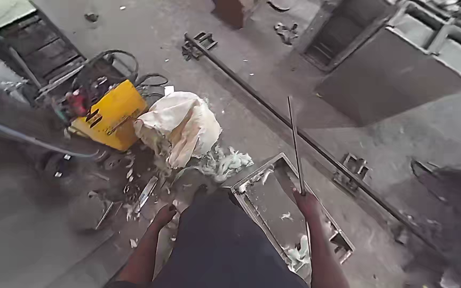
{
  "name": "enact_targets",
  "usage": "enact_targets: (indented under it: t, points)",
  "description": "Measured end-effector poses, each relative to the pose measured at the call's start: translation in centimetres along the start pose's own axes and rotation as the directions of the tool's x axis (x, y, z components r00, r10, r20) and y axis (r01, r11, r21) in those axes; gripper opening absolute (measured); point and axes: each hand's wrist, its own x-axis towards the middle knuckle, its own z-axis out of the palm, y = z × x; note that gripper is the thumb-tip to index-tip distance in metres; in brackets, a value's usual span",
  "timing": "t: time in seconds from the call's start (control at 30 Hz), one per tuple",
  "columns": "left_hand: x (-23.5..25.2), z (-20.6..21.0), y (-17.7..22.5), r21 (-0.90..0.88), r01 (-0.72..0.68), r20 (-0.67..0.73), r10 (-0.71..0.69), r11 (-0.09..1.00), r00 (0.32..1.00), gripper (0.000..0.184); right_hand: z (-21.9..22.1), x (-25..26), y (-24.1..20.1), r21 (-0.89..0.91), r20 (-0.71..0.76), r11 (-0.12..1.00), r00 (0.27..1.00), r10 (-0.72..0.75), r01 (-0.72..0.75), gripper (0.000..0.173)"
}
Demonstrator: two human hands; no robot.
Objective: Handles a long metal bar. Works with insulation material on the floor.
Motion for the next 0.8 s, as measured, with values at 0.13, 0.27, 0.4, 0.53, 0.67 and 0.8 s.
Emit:
enact_targets:
  t: [0.13,0.27,0.4,0.53,0.67,0.8]
  points:
    - [-5.8,5.0,-7.6,-0.108,0.174,-0.030,-0.178,0.979,0.984,0.037,7.9,1.6,3.8,-0.014,0.075,1.000,0.997,-0.007,0.008,0.054]
    - [-11.6,9.9,-12.4,-0.260,0.380,0.020,-0.389,0.888,0.921,0.040,12.3,2.9,7.5,-0.029,0.180,0.998,0.982,0.060,-0.056,0.051]
    - [-13.9,12.5,-13.9,-0.303,0.453,0.060,-0.458,0.838,0.887,0.039,15.1,3.8,9.8,-0.076,0.257,0.993,0.960,0.112,-0.096,0.056]
    - [-13.4,12.2,-11.2,-0.263,0.362,0.013,-0.372,0.894,0.928,0.036,16.7,3.6,10.4,-0.065,0.272,0.990,0.952,0.139,-0.126,0.053]
    - [-10.5,9.4,-8.3,-0.196,0.175,-0.069,-0.192,0.965,0.979,0.036,17.2,3.0,9.7,-0.097,0.284,0.985,0.944,0.165,-0.143,0.052]
    - [-8.2,4.8,-5.0,-0.119,0.108,-0.095,-0.120,0.987,0.988,0.036,17.5,2.7,9.2,-0.146,0.287,0.972,0.932,0.220,-0.184,0.049]
